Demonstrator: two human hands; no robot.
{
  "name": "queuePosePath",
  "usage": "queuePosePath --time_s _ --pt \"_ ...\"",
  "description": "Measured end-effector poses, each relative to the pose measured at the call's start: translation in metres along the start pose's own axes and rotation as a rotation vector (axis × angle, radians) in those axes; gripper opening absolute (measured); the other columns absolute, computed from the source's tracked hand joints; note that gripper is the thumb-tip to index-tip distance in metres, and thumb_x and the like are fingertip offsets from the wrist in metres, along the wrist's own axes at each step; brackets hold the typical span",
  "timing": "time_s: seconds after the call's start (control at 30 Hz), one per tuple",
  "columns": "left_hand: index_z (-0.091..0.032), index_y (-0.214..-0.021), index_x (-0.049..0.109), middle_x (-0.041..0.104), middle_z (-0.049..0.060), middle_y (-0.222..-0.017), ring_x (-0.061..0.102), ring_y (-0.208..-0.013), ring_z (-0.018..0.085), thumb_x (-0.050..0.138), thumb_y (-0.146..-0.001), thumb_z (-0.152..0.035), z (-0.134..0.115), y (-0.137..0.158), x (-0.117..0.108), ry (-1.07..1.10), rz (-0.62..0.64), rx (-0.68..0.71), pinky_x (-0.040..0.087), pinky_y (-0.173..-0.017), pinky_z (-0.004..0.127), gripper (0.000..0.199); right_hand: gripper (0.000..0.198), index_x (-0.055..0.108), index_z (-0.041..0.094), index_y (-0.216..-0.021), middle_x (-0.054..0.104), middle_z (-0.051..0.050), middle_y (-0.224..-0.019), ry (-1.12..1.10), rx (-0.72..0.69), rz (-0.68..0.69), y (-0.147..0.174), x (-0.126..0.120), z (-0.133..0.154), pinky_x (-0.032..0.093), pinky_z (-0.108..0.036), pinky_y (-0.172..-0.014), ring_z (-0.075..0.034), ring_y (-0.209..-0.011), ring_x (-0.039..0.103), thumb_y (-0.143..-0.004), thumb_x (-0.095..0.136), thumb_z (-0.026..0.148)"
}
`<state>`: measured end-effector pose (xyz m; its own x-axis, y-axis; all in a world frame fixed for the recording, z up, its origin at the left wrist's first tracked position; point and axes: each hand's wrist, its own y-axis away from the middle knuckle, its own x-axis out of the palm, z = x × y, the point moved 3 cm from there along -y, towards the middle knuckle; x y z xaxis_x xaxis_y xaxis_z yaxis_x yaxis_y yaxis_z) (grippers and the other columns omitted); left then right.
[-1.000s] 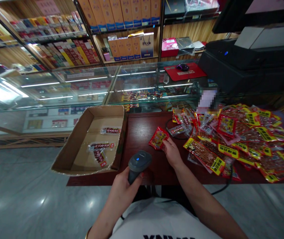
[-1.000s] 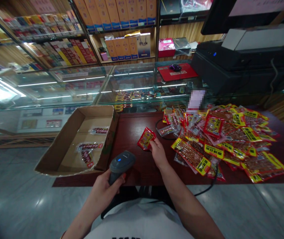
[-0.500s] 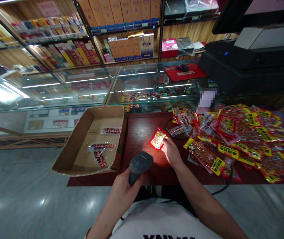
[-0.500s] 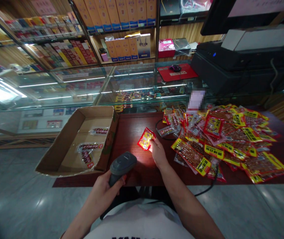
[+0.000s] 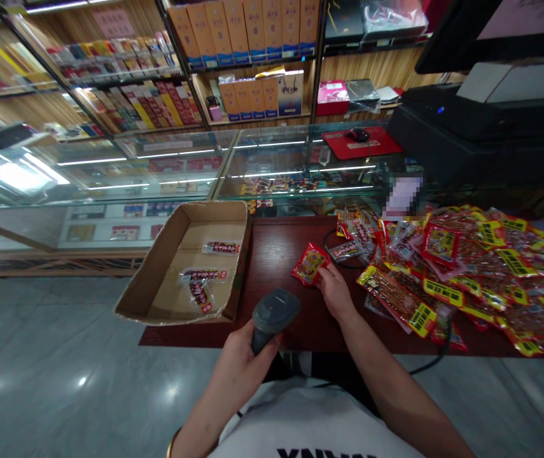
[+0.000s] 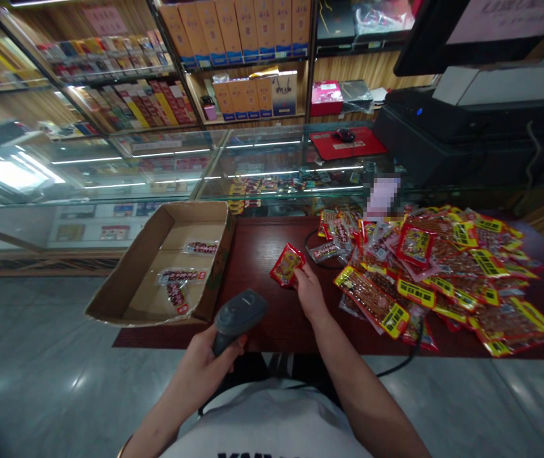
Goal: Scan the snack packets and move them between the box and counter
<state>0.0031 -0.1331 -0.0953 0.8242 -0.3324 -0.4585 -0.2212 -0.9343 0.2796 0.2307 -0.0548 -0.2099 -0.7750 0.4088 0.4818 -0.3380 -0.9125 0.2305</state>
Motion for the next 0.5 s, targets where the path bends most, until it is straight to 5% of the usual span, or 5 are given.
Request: queuePosePath --time_s 0.13,0.3,0.4,0.5 --pt "-0.017 -0.08 0.065 0.062 -0.002 -0.057 0.056 -0.049 0.015 0.061 -0.083 -0.035 0.004 0.006 0.001 -0.02 0.002 -0.005 0.04 -0.05 0.023 0.019 0.031 0.07 0.024 -0.099 0.076 0.002 -0.102 0.009 -0.018 0.004 0.002 -0.001 0.0 0.058 -0.033 -0.079 -0.021 -0.093 0.071 -0.072 0.075 0.039" --pt "-0.017 -0.081 0.063 0.065 -0.001 -0.06 0.058 -0.049 0.016 0.061 -0.083 -0.04 0.02 0.013 0.004 0.048 -0.034 -0.039 0.041 -0.049 0.024 0.023 0.023 0.067 0.025 -0.088 0.074 0.005 -0.082 -0.025 -0.026 -0.005 0.008 0.011 0.015 0.059 -0.029 -0.066 -0.017 -0.076 0.07 -0.07 0.075 0.036" --pt "-0.018 -0.083 0.062 0.067 0.001 -0.062 0.06 -0.049 0.016 0.06 -0.085 -0.041 0.031 0.017 0.007 0.06 -0.042 -0.035 0.041 -0.048 0.024 0.024 0.022 0.065 0.025 -0.086 0.074 0.005 -0.083 -0.075 -0.036 0.069 0.015 0.052 0.035 0.06 -0.032 -0.07 -0.018 -0.076 0.07 -0.071 0.074 0.038" --pt "-0.018 -0.085 0.061 0.069 0.001 -0.064 0.059 -0.048 0.015 0.06 -0.085 -0.04 0.037 0.021 0.01 0.078 -0.058 -0.018 0.042 -0.048 0.024 0.022 0.025 0.066 0.025 -0.092 0.075 0.001 -0.089 -0.126 -0.011 0.316 0.023 0.118 0.049 0.06 -0.038 -0.08 -0.021 -0.088 0.071 -0.073 0.074 0.038"
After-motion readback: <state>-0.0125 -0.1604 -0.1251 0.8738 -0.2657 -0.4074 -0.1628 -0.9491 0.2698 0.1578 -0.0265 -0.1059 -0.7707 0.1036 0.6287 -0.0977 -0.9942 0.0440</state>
